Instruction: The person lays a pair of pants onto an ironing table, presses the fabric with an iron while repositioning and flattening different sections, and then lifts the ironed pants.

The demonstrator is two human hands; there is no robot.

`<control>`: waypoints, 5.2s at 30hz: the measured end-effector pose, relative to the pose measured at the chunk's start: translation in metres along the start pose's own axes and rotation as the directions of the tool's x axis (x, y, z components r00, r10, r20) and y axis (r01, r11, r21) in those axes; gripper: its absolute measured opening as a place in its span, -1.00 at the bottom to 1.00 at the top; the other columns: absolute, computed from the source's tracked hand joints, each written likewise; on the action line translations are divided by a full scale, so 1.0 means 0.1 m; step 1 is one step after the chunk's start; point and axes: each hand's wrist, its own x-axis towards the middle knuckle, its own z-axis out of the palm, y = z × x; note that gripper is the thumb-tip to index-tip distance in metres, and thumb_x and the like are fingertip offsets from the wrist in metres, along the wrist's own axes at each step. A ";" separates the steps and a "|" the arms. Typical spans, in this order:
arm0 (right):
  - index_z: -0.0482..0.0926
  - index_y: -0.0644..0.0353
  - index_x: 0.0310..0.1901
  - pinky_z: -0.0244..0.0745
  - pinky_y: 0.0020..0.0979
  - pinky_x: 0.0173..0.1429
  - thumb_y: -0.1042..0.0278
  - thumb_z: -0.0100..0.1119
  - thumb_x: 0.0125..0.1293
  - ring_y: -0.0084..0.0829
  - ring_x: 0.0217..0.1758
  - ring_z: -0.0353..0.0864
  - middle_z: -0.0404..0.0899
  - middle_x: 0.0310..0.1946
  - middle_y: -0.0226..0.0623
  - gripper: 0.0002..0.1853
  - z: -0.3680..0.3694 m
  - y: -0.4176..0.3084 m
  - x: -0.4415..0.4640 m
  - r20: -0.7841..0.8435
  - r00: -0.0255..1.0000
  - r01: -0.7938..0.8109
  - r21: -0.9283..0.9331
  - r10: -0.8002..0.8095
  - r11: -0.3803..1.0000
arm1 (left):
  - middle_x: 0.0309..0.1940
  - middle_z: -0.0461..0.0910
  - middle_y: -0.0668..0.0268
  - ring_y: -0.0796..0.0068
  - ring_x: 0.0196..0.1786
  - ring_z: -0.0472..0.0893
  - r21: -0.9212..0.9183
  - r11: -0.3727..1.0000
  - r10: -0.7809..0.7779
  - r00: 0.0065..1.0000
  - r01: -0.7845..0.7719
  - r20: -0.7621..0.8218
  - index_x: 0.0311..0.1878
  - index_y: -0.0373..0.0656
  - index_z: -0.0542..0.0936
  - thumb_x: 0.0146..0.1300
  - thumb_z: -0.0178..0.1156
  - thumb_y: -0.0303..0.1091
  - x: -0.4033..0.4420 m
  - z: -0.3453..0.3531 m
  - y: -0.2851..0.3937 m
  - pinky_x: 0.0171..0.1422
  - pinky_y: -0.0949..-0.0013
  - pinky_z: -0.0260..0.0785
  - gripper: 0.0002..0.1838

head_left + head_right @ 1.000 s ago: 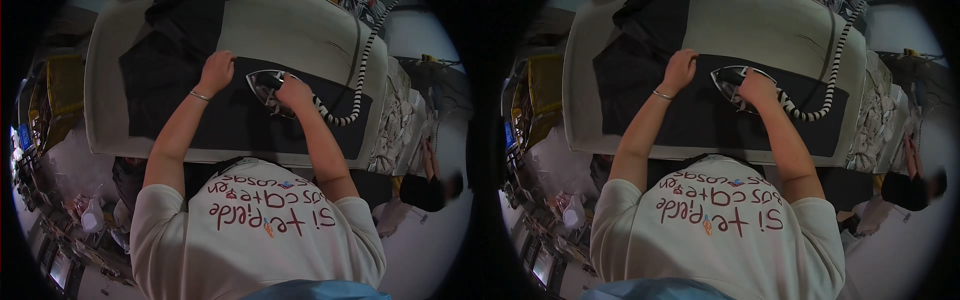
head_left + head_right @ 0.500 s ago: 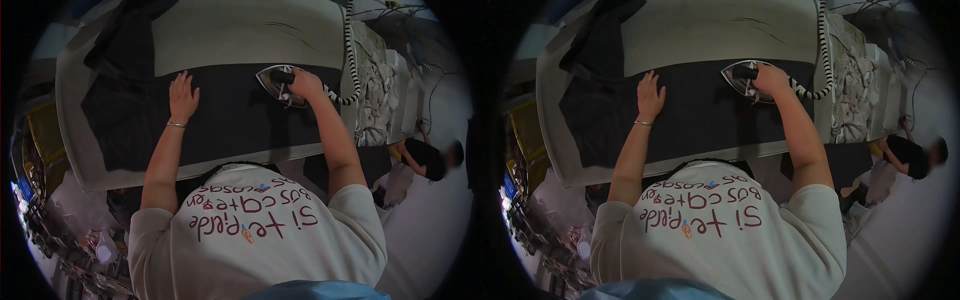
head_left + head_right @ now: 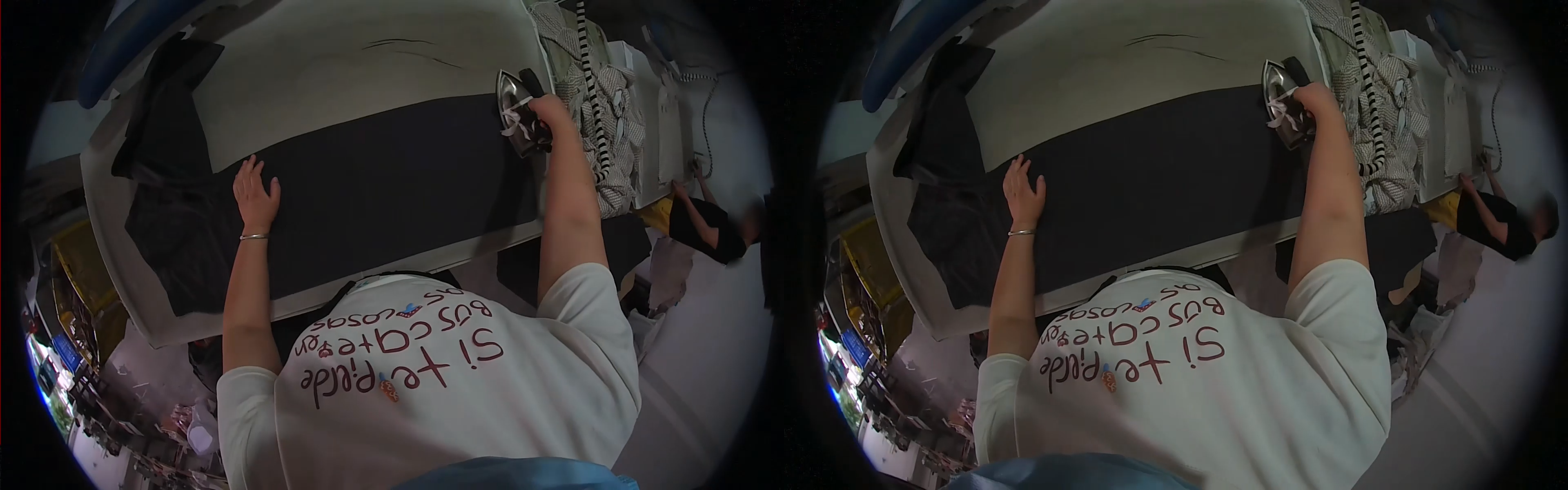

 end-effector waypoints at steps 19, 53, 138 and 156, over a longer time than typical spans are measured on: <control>0.56 0.37 -0.49 0.43 -0.18 -0.39 0.22 0.10 -0.01 -0.15 -0.55 0.59 0.54 -0.63 -0.05 -0.70 0.35 0.29 -0.63 -0.034 0.999 -0.026 0.092 0.029 0.995 | 0.41 0.06 0.19 0.27 0.47 -0.02 -0.166 0.840 0.533 0.730 -0.517 0.428 0.34 -0.12 0.23 0.24 0.00 0.00 -0.47 0.30 1.72 0.46 -0.05 -0.23 -0.35; 0.40 0.27 -0.04 0.52 -0.19 -0.20 0.28 0.11 0.10 -0.12 -0.24 0.64 0.62 -0.35 -0.07 -0.61 2.18 -1.55 -2.19 0.310 0.712 0.692 -0.460 -0.630 0.556 | 0.43 -0.07 0.10 0.12 0.48 -0.10 0.224 0.903 -0.401 0.907 0.366 0.132 0.37 -0.17 0.10 0.31 -0.05 -0.07 -1.65 -0.06 -0.50 0.46 -0.07 -0.24 -0.36; 0.46 0.31 -0.03 0.54 -0.24 -0.13 0.29 0.18 0.02 -0.15 -0.17 0.65 0.62 -0.23 -0.04 -0.55 2.99 -3.68 -3.09 0.475 0.456 0.890 -0.255 -0.753 0.378 | -0.50 0.51 0.29 0.55 -0.40 0.36 -0.514 0.448 -0.697 0.646 0.731 0.312 -0.38 -0.35 0.50 0.17 0.23 -0.10 -0.53 -0.36 -1.54 -0.24 0.43 0.27 -0.60; 0.46 0.25 -0.01 0.47 -0.13 0.03 0.13 0.13 0.04 -0.04 -0.03 0.55 0.58 -0.15 0.02 -0.51 1.76 -2.11 -1.24 0.198 0.694 0.701 -0.406 -0.692 0.587 | -0.23 0.59 0.18 0.40 -0.17 0.60 -0.684 -0.002 -0.575 0.559 0.729 0.597 -0.09 -0.40 0.50 0.18 0.17 -0.36 -0.63 -1.34 -1.63 -0.02 0.40 0.44 -0.69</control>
